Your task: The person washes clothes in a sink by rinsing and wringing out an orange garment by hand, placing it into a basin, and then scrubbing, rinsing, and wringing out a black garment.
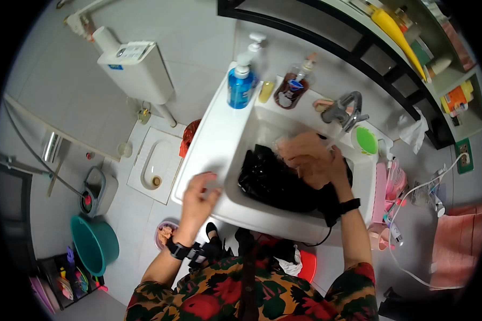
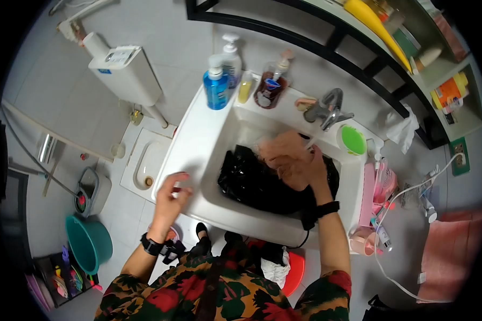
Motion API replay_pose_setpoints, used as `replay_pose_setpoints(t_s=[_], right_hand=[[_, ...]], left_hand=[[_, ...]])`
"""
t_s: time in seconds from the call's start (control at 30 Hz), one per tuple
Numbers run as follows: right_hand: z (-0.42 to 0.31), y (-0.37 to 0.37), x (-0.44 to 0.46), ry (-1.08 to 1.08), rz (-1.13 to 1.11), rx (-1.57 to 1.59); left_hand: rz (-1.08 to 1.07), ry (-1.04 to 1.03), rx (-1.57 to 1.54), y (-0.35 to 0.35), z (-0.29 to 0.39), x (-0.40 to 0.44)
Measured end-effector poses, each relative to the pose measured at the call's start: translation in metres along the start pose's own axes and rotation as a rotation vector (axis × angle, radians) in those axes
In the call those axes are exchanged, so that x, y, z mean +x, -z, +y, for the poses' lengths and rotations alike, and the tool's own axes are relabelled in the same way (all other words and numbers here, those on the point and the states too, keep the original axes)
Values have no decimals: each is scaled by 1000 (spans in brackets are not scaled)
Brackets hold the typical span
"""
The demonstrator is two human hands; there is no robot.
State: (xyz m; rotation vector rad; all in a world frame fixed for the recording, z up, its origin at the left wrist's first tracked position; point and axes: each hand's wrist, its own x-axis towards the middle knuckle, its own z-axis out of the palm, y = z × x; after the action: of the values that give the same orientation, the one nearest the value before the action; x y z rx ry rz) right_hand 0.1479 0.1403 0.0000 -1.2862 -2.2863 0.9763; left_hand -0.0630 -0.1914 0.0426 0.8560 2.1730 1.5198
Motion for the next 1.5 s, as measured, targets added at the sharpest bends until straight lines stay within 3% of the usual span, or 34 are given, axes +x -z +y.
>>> replay_pose_setpoints(t_s=[0.1,0.17,0.2,0.3,0.37,0.43,0.5,0.57,0.63,0.7,0.77,0.83,0.9,0.97,1.03,1.1,1.13,1.2,1.33,1.5], right_hand=[[32,-24,-9,114,149,-134],[33,-29,-16,288,-67,-239],[30,-28,-21,163,-92,-272],[35,-36,-7,68,-220,-449],[30,-29,-5,69,-95,-297],[19,-13,-1,-51,-285,-118],[-2,2,-11,-45,-258,-41],[-12,11,-19,100,-299,415],[-29,21,-29,105,-368,537],[-39,26,-33,117,-435,659],[-44,26,-36,75,-635,892],[-36,19,-34,110,-600,811],[-34,6,-36,-63,-245,1188],[-24,0,-40,18,-146,1086],[-32,5,-55,-412,-263,1277],[-36,-3,-71,-357,-309,1406],[-37,-10,-71,-323,-350,1481],[-48,-18,-67,-144,-406,1641],[-52,-33,-65,-137,-261,1882],[-46,-45,-62,-48,-292,1898]], left_hand=[[-212,69,-117,-46,22,7],[-312,98,-164,-73,31,13],[-338,116,-158,-86,33,16],[-399,137,-117,-125,36,31],[-437,139,-84,-148,39,40],[-465,552,-477,-167,48,49],[-528,739,-630,-176,63,62],[-409,993,-765,-195,55,71],[-418,1030,-973,-208,34,78],[-604,858,-1362,-216,24,82],[-512,863,-1325,-210,26,80],[-492,885,-1312,-206,27,82],[-416,872,-1381,-209,24,86],[-389,505,-1528,-211,12,92],[-438,514,-1559,-204,26,101],[-120,529,-1302,-202,57,96],[-122,484,-1342,-200,74,86],[-267,508,-1339,-199,79,72],[-436,577,-1293,-191,75,62],[-655,750,-1449,-182,45,69]])
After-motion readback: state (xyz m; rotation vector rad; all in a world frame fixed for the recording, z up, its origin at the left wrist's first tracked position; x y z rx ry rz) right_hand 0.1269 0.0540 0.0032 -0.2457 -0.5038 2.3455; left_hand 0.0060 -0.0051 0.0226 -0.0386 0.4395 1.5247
